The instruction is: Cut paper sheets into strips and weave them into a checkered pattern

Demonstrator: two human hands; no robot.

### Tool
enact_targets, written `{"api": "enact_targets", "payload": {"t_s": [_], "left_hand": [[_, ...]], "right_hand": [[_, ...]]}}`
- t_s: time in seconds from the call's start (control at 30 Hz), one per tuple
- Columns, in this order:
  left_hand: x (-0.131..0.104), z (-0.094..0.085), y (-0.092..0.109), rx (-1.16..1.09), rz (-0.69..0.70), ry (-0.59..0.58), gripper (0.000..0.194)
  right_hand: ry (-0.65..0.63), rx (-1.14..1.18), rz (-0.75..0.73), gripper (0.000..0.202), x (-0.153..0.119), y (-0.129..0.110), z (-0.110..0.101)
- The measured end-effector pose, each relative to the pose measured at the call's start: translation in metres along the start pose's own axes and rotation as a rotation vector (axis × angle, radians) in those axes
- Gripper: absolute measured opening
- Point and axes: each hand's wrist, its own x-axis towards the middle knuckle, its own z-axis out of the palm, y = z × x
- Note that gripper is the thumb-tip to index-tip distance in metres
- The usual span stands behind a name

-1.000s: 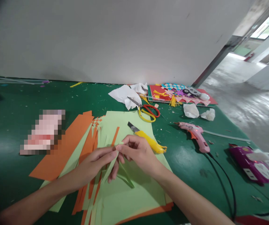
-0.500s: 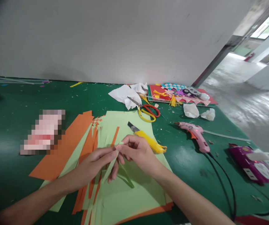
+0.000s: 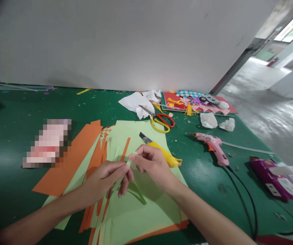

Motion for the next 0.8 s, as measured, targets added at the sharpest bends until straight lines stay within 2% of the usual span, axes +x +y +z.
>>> {"api": "enact_targets", "payload": {"t_s": [0.47, 0.8], "left_hand": [[-0.001, -0.002, -0.003, 0.01, 0.008, -0.035, 0.034], [0.001, 0.001, -0.003, 0.126, -0.01, 0.031, 0.034]], "right_hand": [[0.165, 0.235, -0.064, 0.029, 0.005, -0.013, -0.01], [0.165, 0.252, -0.062, 0.031, 0.006, -0.01, -0.009]]}}
